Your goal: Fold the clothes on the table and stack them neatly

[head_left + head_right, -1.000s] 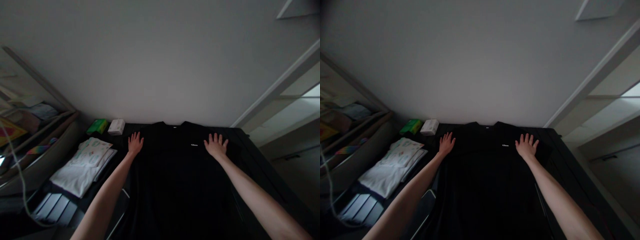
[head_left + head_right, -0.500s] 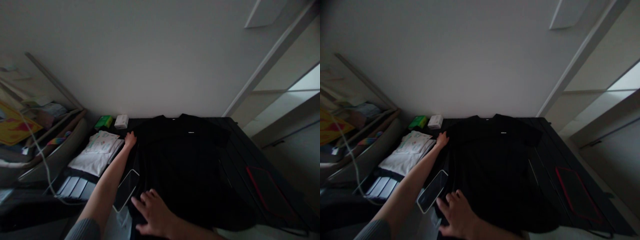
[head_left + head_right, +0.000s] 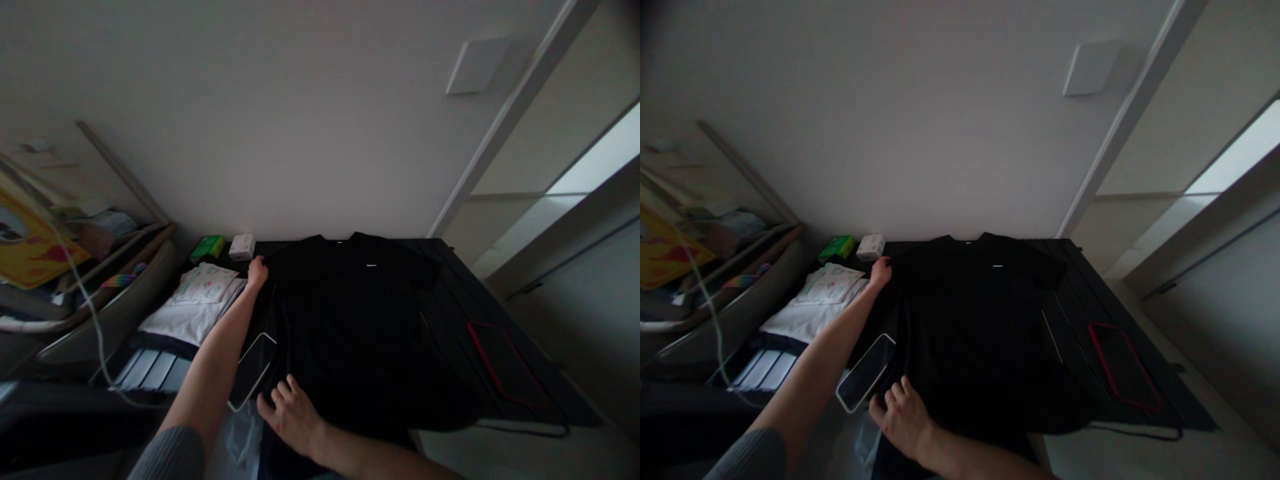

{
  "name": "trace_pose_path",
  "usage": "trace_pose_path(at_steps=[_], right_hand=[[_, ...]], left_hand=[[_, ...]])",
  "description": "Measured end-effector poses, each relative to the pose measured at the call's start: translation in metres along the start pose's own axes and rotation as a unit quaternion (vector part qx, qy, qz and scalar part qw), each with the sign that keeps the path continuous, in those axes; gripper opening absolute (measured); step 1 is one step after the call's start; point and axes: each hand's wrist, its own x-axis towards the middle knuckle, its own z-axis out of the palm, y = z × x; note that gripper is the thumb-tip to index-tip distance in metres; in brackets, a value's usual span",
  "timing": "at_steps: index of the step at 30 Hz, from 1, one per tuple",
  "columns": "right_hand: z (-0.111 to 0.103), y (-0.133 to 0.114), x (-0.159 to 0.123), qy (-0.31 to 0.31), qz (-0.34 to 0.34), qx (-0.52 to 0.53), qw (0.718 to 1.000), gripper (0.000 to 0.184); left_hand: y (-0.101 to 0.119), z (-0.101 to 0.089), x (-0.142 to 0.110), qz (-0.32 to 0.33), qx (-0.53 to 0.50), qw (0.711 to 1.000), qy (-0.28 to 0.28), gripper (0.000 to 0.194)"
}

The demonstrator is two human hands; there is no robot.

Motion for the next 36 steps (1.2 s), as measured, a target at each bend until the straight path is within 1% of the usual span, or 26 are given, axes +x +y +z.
trace_pose_path(at_steps=[3,5,7,9,11,13,14,16,18,19,21,23,24,25,26,27,29,32,33,34,36], right_hand=[[-0.018,-0.007,-0.003,-0.022,0.019,0.027,0.999,0.059],[-0.034,-0.007,-0.007,-0.033,0.044,0.068,0.996,0.072],[-0.050,-0.004,-0.012,-0.041,0.079,0.126,0.988,0.081],[-0.061,0.001,-0.017,-0.054,0.107,0.188,0.975,0.082],[-0.068,0.007,-0.020,-0.067,0.126,0.235,0.961,0.077],[-0.071,0.011,-0.023,-0.076,0.130,0.263,0.953,0.075],[-0.073,0.012,-0.025,-0.080,0.123,0.275,0.950,0.077],[-0.075,0.013,-0.029,-0.085,0.099,0.299,0.945,0.086],[-0.078,0.014,-0.035,-0.073,0.088,0.329,0.938,0.086],[-0.078,0.015,-0.038,-0.059,0.098,0.341,0.933,0.081],[-0.076,0.017,-0.048,-0.030,0.141,0.351,0.925,0.065],[-0.069,0.020,-0.061,-0.020,0.187,0.337,0.922,0.055],[-0.064,0.021,-0.067,-0.028,0.206,0.321,0.924,0.055],[-0.059,0.022,-0.073,-0.042,0.222,0.299,0.927,0.057],[-0.055,0.024,-0.078,-0.061,0.237,0.276,0.930,0.060],[-0.051,0.026,-0.083,-0.082,0.251,0.253,0.931,0.061],[-0.046,0.030,-0.091,-0.107,0.275,0.216,0.931,0.057],[-0.044,0.038,-0.096,-0.098,0.291,0.190,0.933,0.047],[-0.044,0.041,-0.096,-0.089,0.279,0.187,0.938,0.047],[-0.044,0.044,-0.095,-0.077,0.250,0.187,0.947,0.049],[-0.042,0.050,-0.091,-0.057,0.163,0.193,0.966,0.059]], left_hand=[[0.007,-0.011,0.007,0.008,-0.015,1.000,0.022,0.040],[0.015,-0.017,0.011,0.020,-0.024,0.999,0.034,0.038],[0.026,-0.022,0.014,0.027,-0.032,0.998,0.045,0.037],[0.039,-0.026,0.016,0.025,-0.039,0.997,0.056,0.036],[0.055,-0.028,0.016,0.024,-0.046,0.996,0.069,0.037],[0.074,-0.028,0.015,0.033,-0.054,0.995,0.079,0.038],[0.086,-0.027,0.014,0.044,-0.059,0.994,0.082,0.038],[0.114,-0.023,0.010,0.073,-0.070,0.991,0.082,0.039],[0.145,-0.013,0.003,0.116,-0.084,0.987,0.073,0.039],[0.161,-0.007,-0.002,0.142,-0.091,0.984,0.065,0.039],[0.189,0.010,-0.015,0.204,-0.105,0.972,0.040,0.040],[0.209,0.028,-0.029,0.284,-0.131,0.950,0.003,0.053],[0.214,0.037,-0.036,0.320,-0.144,0.936,-0.016,0.061],[0.215,0.046,-0.042,0.345,-0.148,0.926,-0.035,0.065],[0.213,0.054,-0.047,0.358,-0.141,0.922,-0.051,0.066],[0.209,0.061,-0.051,0.357,-0.125,0.924,-0.065,0.062],[0.193,0.072,-0.054,0.327,-0.075,0.938,-0.085,0.050],[0.162,0.082,-0.050,0.277,-0.027,0.956,-0.096,0.038],[0.152,0.085,-0.048,0.260,-0.014,0.961,-0.097,0.037],[0.142,0.087,-0.046,0.244,-0.001,0.965,-0.098,0.037],[0.127,0.091,-0.042,0.220,0.023,0.970,-0.105,0.038]])
